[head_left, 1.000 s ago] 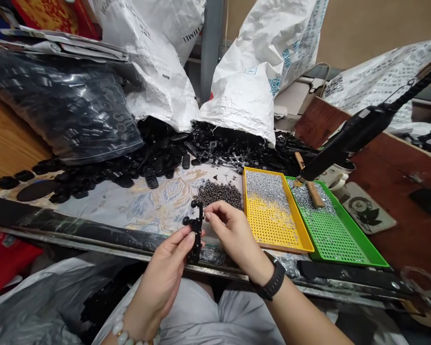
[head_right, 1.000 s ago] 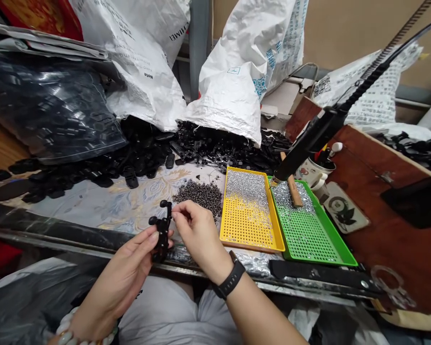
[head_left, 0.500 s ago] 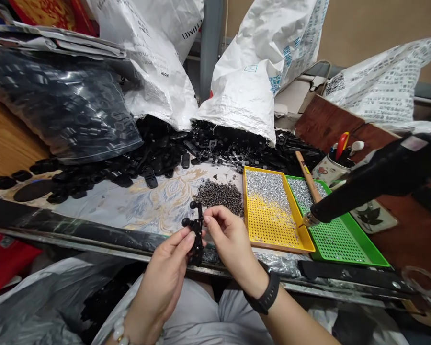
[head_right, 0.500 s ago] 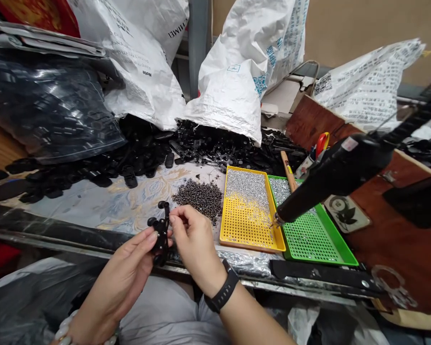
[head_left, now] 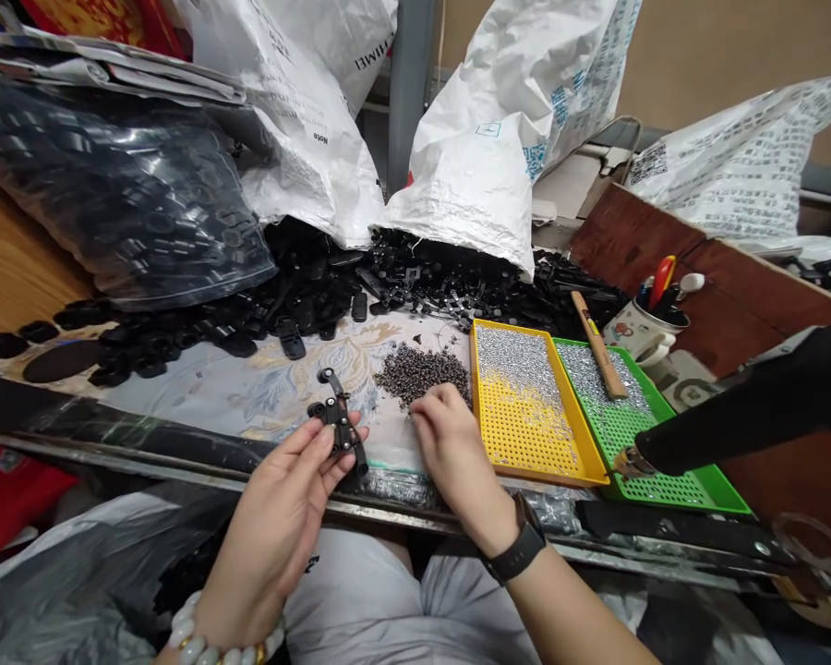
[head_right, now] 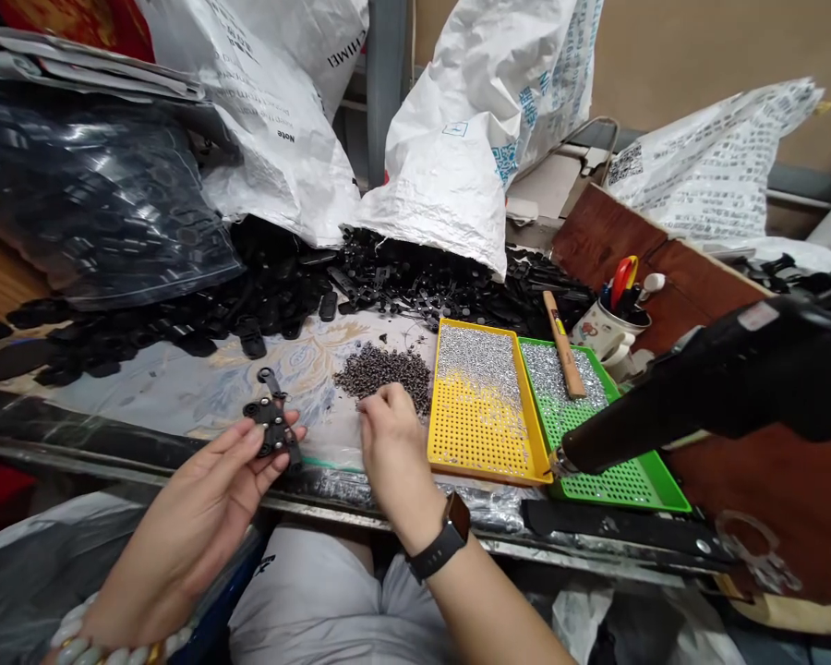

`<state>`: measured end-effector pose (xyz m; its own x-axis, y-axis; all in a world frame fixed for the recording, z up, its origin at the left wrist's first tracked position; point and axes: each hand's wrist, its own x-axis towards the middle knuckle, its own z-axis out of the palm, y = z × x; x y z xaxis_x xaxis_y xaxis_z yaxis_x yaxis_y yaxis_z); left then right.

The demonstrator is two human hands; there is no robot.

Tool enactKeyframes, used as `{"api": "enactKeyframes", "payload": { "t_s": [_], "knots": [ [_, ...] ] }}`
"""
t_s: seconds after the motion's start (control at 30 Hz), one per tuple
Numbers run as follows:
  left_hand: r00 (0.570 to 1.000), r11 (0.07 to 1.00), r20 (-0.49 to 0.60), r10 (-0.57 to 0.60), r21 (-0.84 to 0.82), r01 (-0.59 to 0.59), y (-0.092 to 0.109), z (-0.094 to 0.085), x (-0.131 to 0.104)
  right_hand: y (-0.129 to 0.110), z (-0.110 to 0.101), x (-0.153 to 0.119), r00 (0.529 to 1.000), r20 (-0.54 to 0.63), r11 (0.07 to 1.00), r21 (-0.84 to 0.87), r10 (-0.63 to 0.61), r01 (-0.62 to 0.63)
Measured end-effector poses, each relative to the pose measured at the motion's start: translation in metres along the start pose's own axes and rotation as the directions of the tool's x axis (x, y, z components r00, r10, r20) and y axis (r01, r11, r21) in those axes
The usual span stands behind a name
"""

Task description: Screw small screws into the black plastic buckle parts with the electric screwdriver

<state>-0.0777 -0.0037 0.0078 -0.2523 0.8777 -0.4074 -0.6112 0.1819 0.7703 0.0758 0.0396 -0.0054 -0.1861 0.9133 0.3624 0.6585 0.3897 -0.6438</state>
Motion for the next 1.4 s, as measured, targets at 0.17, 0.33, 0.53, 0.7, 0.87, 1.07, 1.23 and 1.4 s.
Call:
{"api": "enactKeyframes", "payload": {
  "t_s": [0.17,0.33,0.53,0.7,0.87,1.07,1.23,1.4],
  "knots": [
    [1.000,0.999,0.000,-0.002,0.044,0.002,0.003,-0.005,0.002,0.006,0.014,0.004,0.993,0.120,0.943,-0.333,0.010,0.030],
    [1.000,0.999,-0.012,-0.004,0.036,0.004,0.003,-0.003,0.003,0.006,0.015,0.015,0.989,0.147,0.907,-0.415,-0.010,0.071],
    [1.000,1.000,-0.028,-0.009,0.030,0.010,0.002,-0.005,0.005,0.007,0.006,0.015,0.995,0.097,0.950,-0.312,0.014,0.017],
    [1.000,0.999,-0.016,-0.012,0.030,0.012,-0.001,-0.003,0.005,-0.001,0.011,0.014,0.988,0.151,0.859,-0.511,0.039,0.044],
    [1.000,0.999,0.014,-0.008,0.046,0.008,-0.004,-0.004,0.005,-0.003,0.025,0.014,0.983,0.184,0.792,-0.604,0.028,0.091],
    [1.000,0.996,0.011,0.016,0.091,-0.017,-0.006,-0.006,0.005,-0.010,0.012,0.013,0.982,0.185,0.992,-0.112,-0.033,0.055],
    [0.998,0.990,0.005,0.058,0.126,-0.058,-0.014,-0.007,0.007,-0.024,-0.005,0.011,0.949,0.310,0.867,0.455,0.059,-0.202],
    [0.997,0.991,-0.030,0.069,0.113,-0.065,-0.017,-0.007,0.007,-0.025,-0.003,0.010,0.921,0.383,0.778,0.557,0.068,-0.289]
  ]
}}
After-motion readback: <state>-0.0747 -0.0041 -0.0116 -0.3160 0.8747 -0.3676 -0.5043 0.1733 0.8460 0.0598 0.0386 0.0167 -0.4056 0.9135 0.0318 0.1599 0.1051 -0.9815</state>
